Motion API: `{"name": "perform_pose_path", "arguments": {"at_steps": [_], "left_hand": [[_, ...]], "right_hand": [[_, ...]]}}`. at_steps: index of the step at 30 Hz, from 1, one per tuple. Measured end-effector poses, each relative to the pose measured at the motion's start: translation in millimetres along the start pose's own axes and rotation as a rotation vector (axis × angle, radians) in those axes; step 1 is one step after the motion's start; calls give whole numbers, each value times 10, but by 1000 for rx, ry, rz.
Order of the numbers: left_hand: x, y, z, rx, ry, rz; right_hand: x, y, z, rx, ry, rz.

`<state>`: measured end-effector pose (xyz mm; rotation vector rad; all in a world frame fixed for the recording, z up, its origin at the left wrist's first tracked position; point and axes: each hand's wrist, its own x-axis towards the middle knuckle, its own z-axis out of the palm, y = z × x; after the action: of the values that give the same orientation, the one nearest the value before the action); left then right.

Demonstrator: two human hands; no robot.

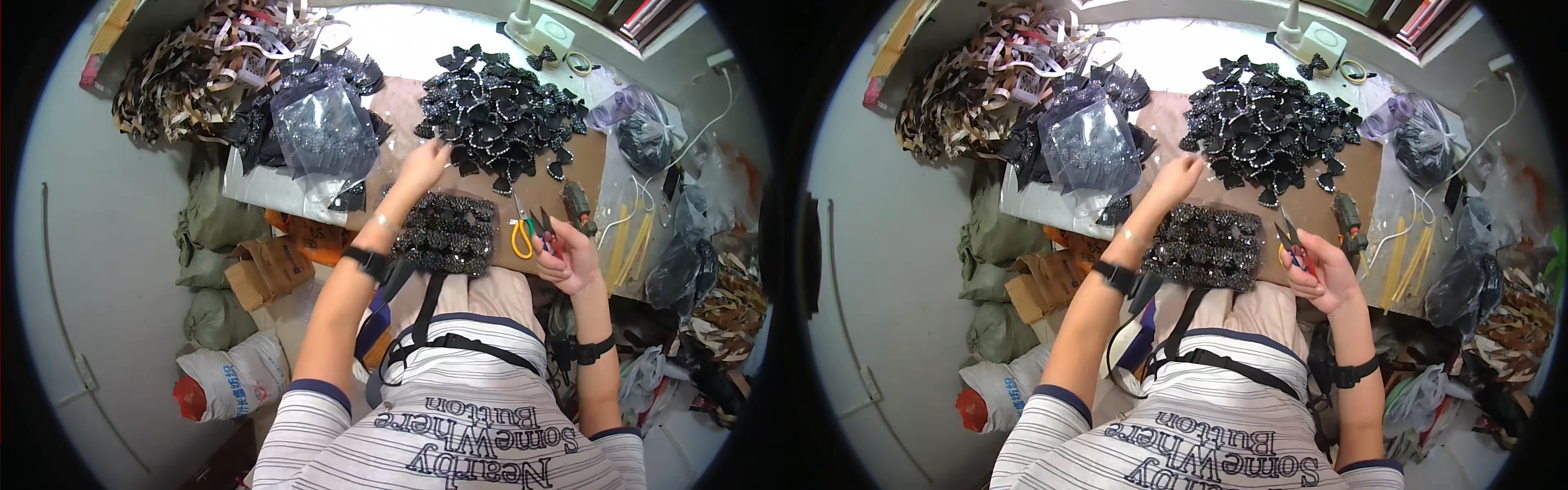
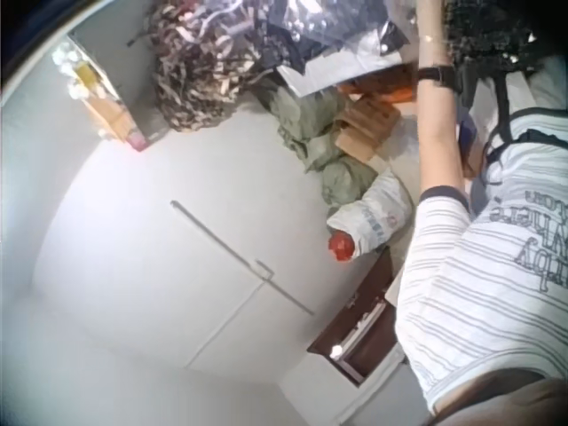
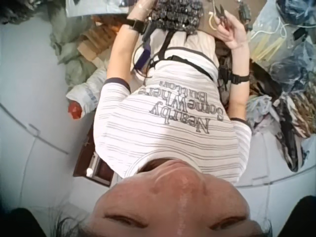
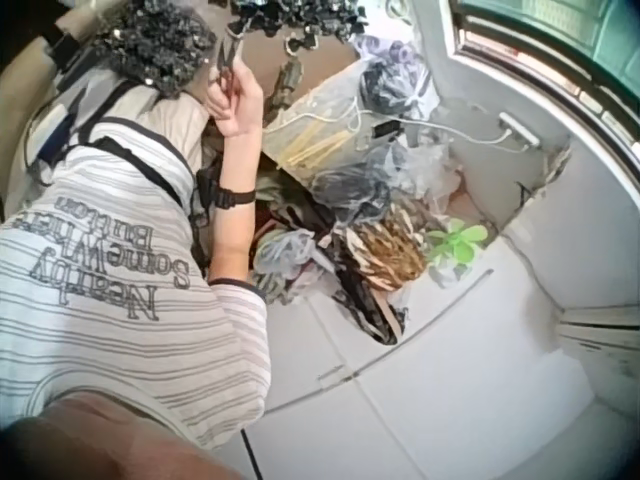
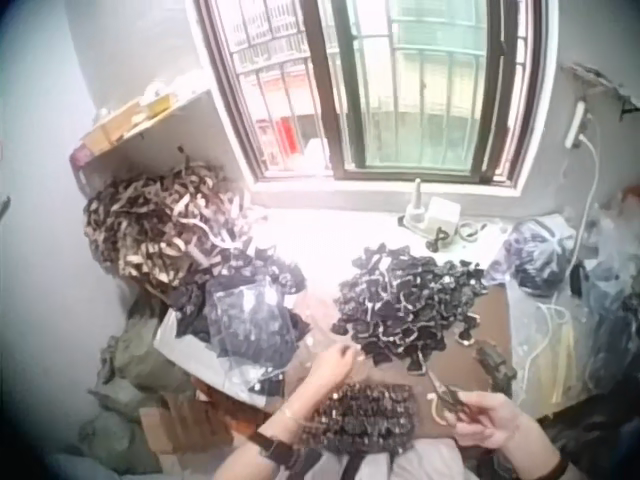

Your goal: The person sits at a cluttered workbench and uses yellow-handled scissors to trim the edges of small, black, sequined fabric bows. They pick up individual bows from a pile, snip the excess material, and place the finished items onto a growing stack on the table.

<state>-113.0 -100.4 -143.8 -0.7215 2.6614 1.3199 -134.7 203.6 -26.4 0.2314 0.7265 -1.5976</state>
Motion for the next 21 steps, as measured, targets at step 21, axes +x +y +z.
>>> {"name": "perform_pose_path", "arguments": {"at_steps": [21], "left_hand": [[-1435,30,-212,-1048,-144,-350]], "right_hand": [[471,337,435,-992,275,-294]]}}
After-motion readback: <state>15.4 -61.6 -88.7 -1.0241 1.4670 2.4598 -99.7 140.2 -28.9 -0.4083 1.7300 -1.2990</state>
